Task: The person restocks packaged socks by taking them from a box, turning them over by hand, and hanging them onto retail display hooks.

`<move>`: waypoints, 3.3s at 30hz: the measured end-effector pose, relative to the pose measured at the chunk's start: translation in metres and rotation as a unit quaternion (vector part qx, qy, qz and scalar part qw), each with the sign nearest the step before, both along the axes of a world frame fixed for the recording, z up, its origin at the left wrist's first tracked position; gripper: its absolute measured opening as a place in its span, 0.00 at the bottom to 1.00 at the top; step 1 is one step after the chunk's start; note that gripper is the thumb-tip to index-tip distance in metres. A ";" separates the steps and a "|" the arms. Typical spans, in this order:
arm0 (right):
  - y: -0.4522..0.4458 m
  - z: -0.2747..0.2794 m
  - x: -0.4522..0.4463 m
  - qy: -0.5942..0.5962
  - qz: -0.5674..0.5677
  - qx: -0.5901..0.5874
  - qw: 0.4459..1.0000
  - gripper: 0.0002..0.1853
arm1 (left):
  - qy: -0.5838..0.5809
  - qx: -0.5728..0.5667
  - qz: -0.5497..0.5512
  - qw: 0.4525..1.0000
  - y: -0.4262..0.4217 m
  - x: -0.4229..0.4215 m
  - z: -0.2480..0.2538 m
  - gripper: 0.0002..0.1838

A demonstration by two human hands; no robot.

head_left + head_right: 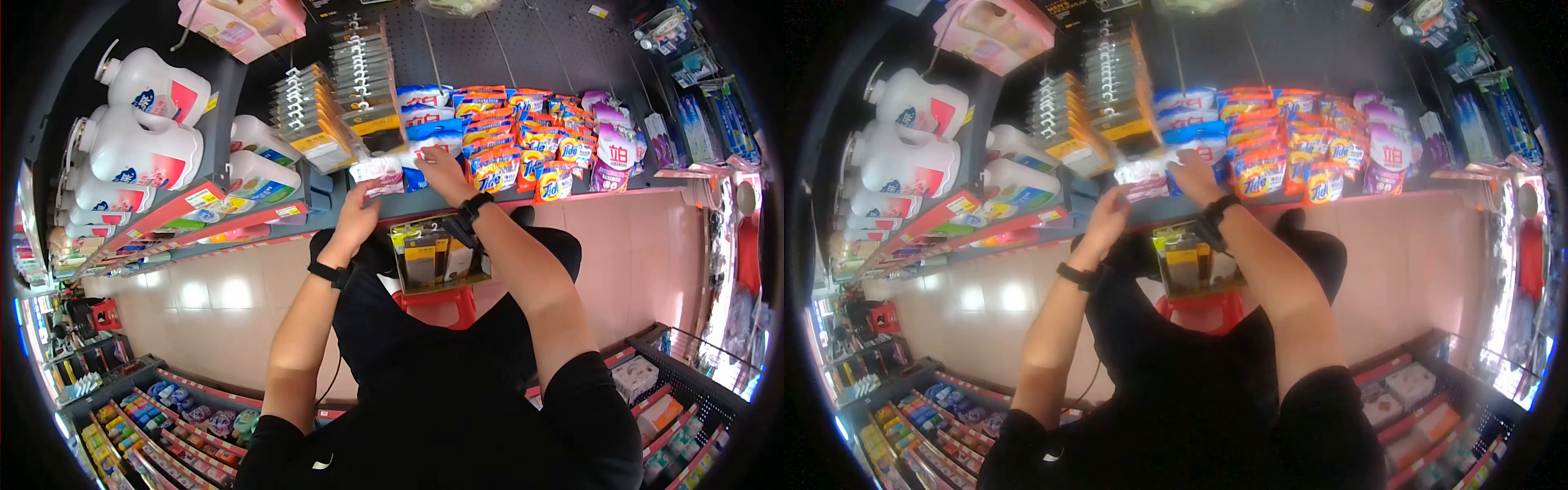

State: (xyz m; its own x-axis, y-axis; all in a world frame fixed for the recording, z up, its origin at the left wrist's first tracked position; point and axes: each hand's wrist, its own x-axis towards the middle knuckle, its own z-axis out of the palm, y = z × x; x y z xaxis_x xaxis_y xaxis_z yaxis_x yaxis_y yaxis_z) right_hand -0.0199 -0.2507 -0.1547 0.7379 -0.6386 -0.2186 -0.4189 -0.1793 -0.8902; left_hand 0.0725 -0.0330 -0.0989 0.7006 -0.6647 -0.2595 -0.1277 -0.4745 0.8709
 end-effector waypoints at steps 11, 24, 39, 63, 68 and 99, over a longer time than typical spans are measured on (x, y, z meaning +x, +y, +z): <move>0.078 -0.116 -0.135 0.077 0.141 -0.172 0.972 0.21 | 0.143 0.002 -0.117 0.983 0.058 -0.119 -0.010 0.14; 0.109 -0.104 -0.154 0.189 0.204 -0.097 0.956 0.16 | 0.232 -0.026 -0.067 0.970 0.090 -0.144 0.030 0.13; 0.066 0.148 -0.193 -0.159 -0.032 0.256 0.953 0.12 | 0.104 -0.065 -0.112 0.986 0.086 -0.157 0.099 0.36; 0.119 0.194 -0.222 -0.249 -0.007 0.409 0.878 0.10 | 0.291 -0.055 -0.176 0.939 0.112 -0.197 0.166 0.19; 0.117 0.191 -0.225 -0.257 -0.009 0.392 0.883 0.09 | 0.246 -0.062 -0.210 0.944 0.108 -0.198 0.166 0.18; 0.123 0.194 -0.213 -0.255 -0.035 0.395 0.882 0.12 | 0.242 -0.077 -0.177 0.951 0.121 -0.189 0.162 0.14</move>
